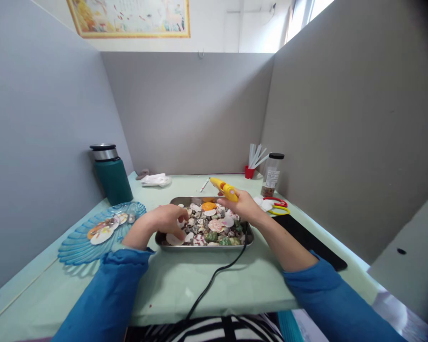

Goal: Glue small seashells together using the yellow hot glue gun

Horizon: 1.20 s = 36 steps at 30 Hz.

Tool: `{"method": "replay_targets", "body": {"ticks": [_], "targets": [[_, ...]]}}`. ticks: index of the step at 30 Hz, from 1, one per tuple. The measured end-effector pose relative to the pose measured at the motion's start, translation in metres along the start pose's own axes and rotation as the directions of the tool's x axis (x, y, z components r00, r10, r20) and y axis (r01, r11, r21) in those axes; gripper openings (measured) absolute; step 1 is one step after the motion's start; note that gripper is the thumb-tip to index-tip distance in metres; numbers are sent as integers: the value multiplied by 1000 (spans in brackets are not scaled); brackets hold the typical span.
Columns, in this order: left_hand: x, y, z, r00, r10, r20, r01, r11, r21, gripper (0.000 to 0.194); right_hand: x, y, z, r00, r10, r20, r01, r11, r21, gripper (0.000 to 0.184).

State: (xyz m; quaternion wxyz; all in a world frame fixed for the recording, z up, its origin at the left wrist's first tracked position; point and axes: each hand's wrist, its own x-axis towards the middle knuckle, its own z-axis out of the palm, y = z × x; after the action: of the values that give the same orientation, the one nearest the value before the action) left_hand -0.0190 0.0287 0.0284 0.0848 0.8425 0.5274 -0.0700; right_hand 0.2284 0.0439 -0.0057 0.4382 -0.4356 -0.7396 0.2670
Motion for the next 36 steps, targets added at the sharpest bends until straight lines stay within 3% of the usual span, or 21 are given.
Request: {"method": "replay_targets", "body": {"ticks": [4, 6, 8, 11, 17, 19, 21, 23, 27, 30, 32, 34, 36], "targets": [[9, 8, 12, 999, 50, 3, -50, 998, 49, 46, 1, 3, 0, 1000, 7, -7, -7, 1000, 0, 36], [18, 9, 19, 994, 27, -108, -19, 997, 73, 33, 2, 5, 0, 1000, 11, -5, -11, 1000, 3, 38], [27, 6, 24, 947, -27, -321, 45, 998, 48, 26, 2, 5, 1, 1000, 15, -5, -15, 1000, 6, 38], [35, -4, 24, 903, -75, -424, 83, 997, 1, 31, 1, 4, 1, 1000, 13, -14, -13, 1000, 24, 39], [26, -16, 14, 895, -13, -446, -11, 999, -51, 27, 1, 1, 2, 1000, 15, -19, -14, 999, 39, 39], [21, -14, 12, 926, 76, -369, -87, 996, -12, 22, 0, 1, 2, 1000, 17, -16, -16, 999, 40, 39], [17, -8, 13, 965, 170, -197, -173, 985, 2, 21, 0, 1, 2, 1000, 24, -11, -23, 999, 37, 39], [17, -1, 18, 973, 195, -121, -187, 980, 75, 22, 0, 0, 3, 1000, 30, -8, -30, 999, 29, 38], [22, 4, 25, 968, 150, -202, -121, 981, 150, 20, 0, 0, 3, 1000, 23, -10, -23, 1000, 10, 37], [25, -2, 23, 942, 30, -336, -27, 1000, 13, 15, 0, 0, 3, 1000, 18, -8, -18, 1000, -7, 38], [26, -8, 19, 927, -65, -369, -9, 980, -197, 15, 0, 0, 2, 1000, 18, -2, -18, 999, -28, 37], [26, -11, 17, 945, -127, -302, -41, 869, -494, 20, 0, -1, 3, 1000, 28, 3, -28, 999, -28, 36], [26, -11, 16, 971, -129, -199, -68, 653, -754, 27, -1, -3, 4, 999, 52, 2, -52, 998, 30, 35]]}}
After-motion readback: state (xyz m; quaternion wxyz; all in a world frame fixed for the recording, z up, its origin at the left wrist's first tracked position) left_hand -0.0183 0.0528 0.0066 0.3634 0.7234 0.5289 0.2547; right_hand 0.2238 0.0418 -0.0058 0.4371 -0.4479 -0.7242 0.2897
